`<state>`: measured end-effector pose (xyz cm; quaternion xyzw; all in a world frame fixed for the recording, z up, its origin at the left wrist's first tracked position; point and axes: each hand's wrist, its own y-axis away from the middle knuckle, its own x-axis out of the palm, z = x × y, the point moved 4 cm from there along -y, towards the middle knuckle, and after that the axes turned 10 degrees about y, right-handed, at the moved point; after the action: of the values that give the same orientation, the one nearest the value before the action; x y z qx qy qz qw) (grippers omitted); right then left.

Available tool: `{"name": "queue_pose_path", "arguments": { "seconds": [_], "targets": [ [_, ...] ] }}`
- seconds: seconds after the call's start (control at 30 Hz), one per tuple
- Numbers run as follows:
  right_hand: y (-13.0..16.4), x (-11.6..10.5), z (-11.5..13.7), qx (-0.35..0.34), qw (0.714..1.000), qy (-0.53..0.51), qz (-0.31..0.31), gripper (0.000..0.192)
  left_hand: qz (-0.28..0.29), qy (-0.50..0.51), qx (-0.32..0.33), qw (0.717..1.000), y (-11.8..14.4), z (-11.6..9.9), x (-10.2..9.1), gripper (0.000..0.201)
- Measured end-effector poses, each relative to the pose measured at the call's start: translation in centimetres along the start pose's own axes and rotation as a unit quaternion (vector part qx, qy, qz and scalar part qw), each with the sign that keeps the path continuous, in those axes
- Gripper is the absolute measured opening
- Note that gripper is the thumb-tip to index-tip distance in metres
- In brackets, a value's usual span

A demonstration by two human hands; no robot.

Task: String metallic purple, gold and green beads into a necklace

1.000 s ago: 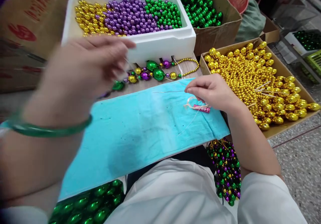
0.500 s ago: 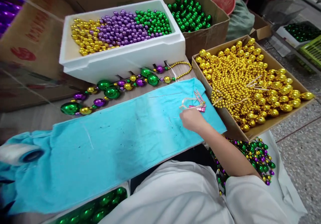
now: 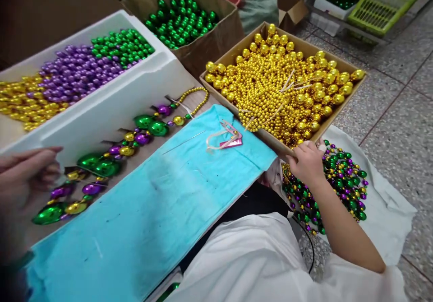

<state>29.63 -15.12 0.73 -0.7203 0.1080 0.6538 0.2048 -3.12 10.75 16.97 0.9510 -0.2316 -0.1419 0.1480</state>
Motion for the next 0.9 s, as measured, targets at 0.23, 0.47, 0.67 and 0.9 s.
{"name": "queue_pose_path", "arguments": {
  "seconds": [0.23,0.47,0.67,0.9],
  "targets": [
    [-0.6,0.4,3.8,0.015,0.997,-0.064,-0.03,0.023,-0.099,0.008,0.017,0.995,-0.9,1.2,-1.9,0.018],
    [-1.6,-2.6,3.5,0.001,0.996,-0.028,-0.081,0.022,-0.141,0.12,0.035,0.982,1.1,1.6,-5.6,0.01],
    [-5.9,-4.0,9.8,-0.149,0.96,-0.216,-0.098,0.019,-0.211,0.081,0.148,0.963,5.6,-1.2,-6.6,0.009],
    [-8.2,-9.9,23.9,-0.241,0.726,-0.637,0.1,0.052,-0.029,-0.116,0.179,0.977,6.4,-1.2,-0.4,0.024]
  ]
}}
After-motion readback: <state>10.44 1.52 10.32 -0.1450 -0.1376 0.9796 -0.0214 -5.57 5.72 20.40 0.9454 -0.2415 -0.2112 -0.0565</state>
